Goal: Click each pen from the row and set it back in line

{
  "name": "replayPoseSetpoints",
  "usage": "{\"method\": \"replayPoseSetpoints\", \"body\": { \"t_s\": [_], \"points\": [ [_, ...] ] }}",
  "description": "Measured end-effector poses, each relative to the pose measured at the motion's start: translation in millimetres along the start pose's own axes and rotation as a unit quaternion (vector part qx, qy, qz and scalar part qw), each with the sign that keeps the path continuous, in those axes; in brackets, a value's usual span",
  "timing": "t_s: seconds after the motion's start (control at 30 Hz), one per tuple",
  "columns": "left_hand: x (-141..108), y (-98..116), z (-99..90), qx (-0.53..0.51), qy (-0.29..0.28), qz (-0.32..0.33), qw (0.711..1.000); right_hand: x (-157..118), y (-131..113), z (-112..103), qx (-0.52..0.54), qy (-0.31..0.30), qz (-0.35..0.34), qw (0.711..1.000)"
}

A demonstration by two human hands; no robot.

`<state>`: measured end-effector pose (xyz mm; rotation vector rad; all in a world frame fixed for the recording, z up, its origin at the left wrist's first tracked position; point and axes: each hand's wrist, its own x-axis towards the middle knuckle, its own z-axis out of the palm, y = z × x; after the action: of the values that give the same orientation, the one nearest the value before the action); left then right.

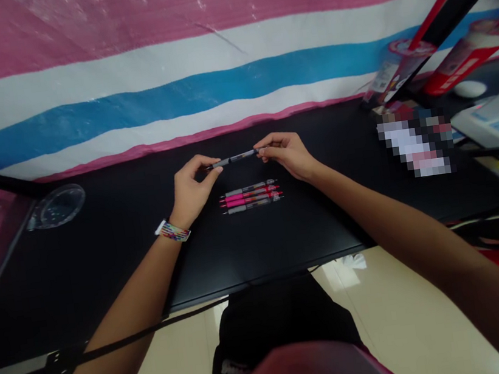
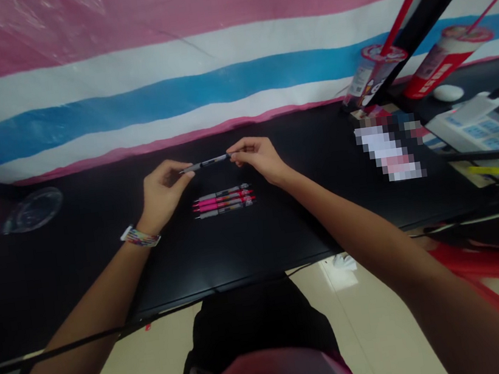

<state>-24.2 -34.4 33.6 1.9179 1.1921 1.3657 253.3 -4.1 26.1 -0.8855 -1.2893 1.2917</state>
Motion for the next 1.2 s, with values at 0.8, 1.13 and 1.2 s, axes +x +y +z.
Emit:
{"method": "replayPoseSetpoints", "body": {
  "t_s": [0.8, 1.13, 1.2],
  "points": [
    [1, 7, -1.2, -0.038, 0.038, 0.024, 0.998, -8, -26, 2, 0.272, -0.111, 0.200, 0.935],
    [-1, 16, 2.7, -0.043, 0.034, -0.005, 0.998, -8, -21, 4, 0.206, -0.091, 0.156, 0.962],
    [-1, 15, 2.5, -0.039, 0.035, -0.003, 0.999, -8, -21, 4, 0.207, -0.099, 0.156, 0.961]
  ]
}}
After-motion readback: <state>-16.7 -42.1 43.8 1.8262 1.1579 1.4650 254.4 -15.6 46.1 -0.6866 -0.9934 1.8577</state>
